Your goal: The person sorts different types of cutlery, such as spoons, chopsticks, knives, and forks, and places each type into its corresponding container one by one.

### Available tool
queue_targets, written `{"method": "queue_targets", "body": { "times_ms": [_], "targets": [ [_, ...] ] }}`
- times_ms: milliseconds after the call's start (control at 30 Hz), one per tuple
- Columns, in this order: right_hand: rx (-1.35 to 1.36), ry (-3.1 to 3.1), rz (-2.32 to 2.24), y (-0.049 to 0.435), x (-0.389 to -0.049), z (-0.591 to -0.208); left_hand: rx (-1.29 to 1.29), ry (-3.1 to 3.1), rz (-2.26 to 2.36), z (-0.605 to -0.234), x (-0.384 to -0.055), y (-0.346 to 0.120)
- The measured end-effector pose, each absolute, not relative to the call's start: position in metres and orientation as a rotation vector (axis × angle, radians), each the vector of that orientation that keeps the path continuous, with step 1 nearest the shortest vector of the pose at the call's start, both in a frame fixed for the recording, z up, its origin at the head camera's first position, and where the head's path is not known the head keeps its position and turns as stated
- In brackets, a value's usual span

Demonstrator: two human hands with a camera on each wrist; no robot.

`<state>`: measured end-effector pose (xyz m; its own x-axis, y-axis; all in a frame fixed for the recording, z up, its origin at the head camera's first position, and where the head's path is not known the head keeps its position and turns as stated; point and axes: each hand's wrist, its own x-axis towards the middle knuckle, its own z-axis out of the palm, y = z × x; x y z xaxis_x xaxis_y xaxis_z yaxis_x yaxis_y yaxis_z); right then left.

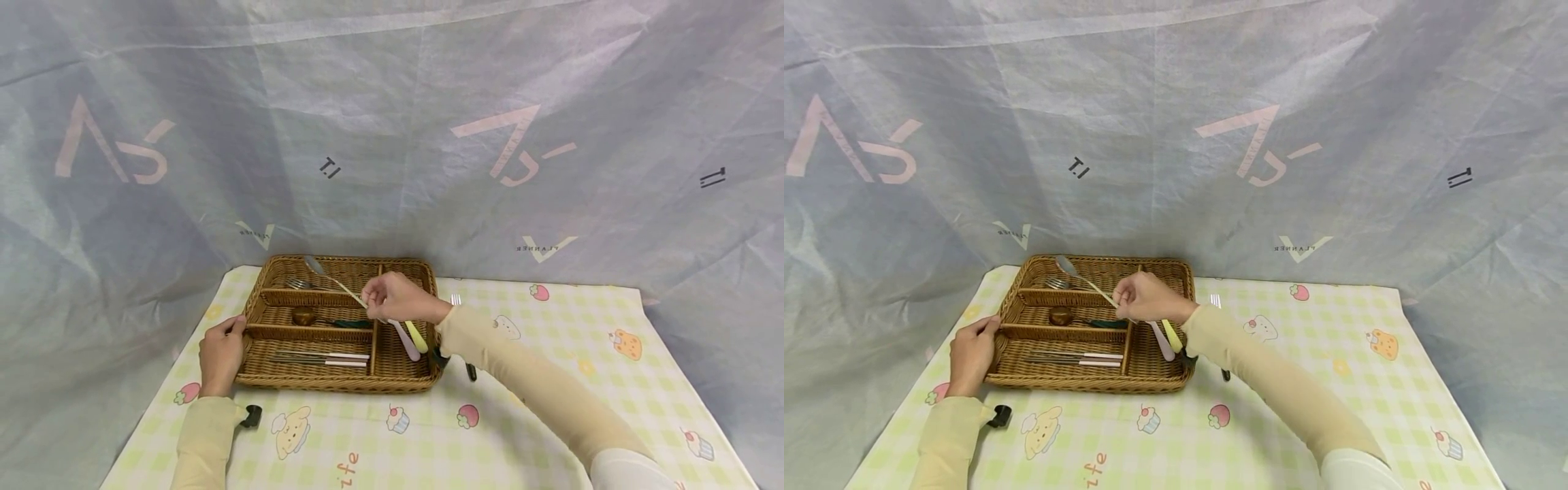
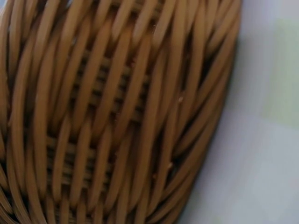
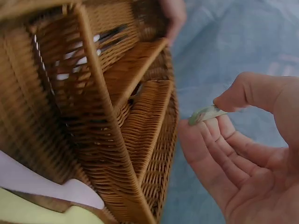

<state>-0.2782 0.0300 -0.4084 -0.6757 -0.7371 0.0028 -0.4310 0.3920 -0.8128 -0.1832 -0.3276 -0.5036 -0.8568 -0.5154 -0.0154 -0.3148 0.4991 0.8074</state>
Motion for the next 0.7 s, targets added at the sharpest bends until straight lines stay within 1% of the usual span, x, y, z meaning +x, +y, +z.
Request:
{"method": "queue_targets", "body": {
  "times_ms": [233, 467, 700],
  "targets": [
    [-1.243, 2.339, -0.972, -0.011, -0.3, -0.409, 0.714, -2.512, -1.293, -0.504, -0.184, -0.327],
    [-1.297, 2.329, -0.782, -0.04, -0.312, -0.416, 0.718, -2.516, -1.286, -0.503, -0.183, -0.327],
    [-1.297, 2.31, -0.611, -0.056, -0.324, -0.431, 0.706, -2.507, -1.281, -0.503, -0.184, -0.327]
  ]
}}
